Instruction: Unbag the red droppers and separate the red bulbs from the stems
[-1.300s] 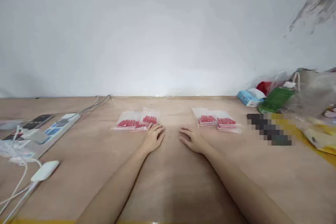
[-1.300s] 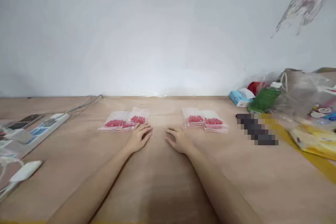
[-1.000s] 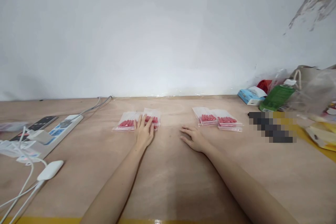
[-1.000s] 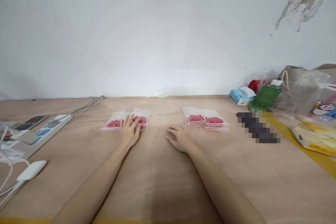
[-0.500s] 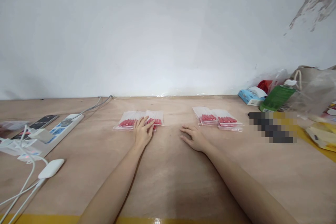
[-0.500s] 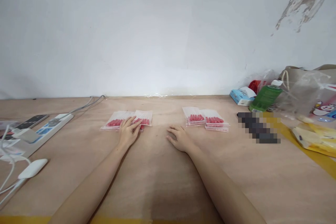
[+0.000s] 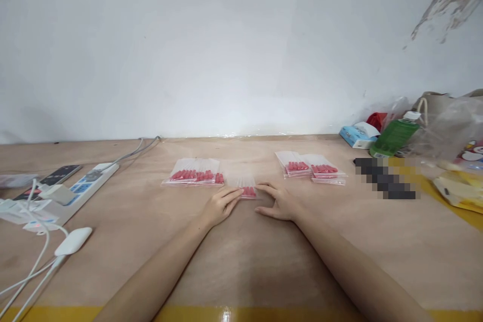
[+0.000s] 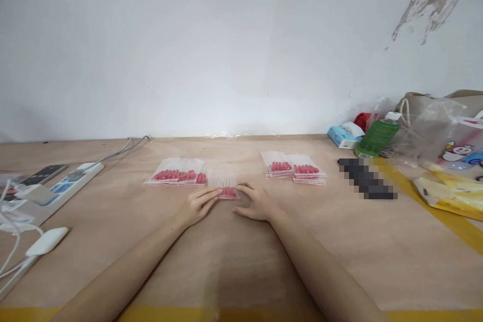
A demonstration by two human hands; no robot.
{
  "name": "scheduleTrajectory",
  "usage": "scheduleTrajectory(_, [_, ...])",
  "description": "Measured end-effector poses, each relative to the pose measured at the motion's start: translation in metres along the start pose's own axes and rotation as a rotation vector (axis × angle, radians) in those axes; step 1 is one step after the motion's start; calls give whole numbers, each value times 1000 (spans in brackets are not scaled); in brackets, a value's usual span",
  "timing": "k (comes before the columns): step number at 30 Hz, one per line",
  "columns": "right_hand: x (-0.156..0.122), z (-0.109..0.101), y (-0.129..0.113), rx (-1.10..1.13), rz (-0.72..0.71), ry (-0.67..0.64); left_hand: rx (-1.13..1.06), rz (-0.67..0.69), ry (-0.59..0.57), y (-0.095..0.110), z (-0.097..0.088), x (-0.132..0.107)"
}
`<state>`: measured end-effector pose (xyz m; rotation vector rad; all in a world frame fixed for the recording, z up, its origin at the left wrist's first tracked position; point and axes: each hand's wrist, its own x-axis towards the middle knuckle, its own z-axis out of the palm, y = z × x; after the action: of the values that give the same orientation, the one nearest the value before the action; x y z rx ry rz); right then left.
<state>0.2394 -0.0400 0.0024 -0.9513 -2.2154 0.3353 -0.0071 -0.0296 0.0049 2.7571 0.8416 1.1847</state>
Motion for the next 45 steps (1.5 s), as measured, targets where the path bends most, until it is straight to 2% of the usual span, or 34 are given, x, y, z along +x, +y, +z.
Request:
scheduleTrajectory(3, [0, 6, -1, 9, -37, 36, -59, -45, -58, 1, 2, 2])
scheduleTrajectory(7, [2, 9, -1, -9, -53, 15, -84, -140, -77, 1, 0, 6])
scheduleTrajectory(15, [4, 4, -6, -119, -11, 24, -38, -94, 18, 1, 2, 8])
scheduleTrajectory(24, [11, 12, -8, -224, -47, 105, -218, -286, -23, 6, 6, 16])
scheduleTrajectory(30, [18, 21, -15, -233, -39, 90, -256, -315, -28, 2, 7, 15])
scheduleTrajectory(35, [23, 28, -20, -196, 73, 114, -181, -251, 49, 5, 9, 13])
scheduleTrajectory(41, [25, 27, -20, -133, 223, 147, 42, 91, 25, 5, 9, 11])
scheduleTrajectory(45, [25, 25, -20, -99, 265, 151, 98, 157, 42, 4, 10, 12])
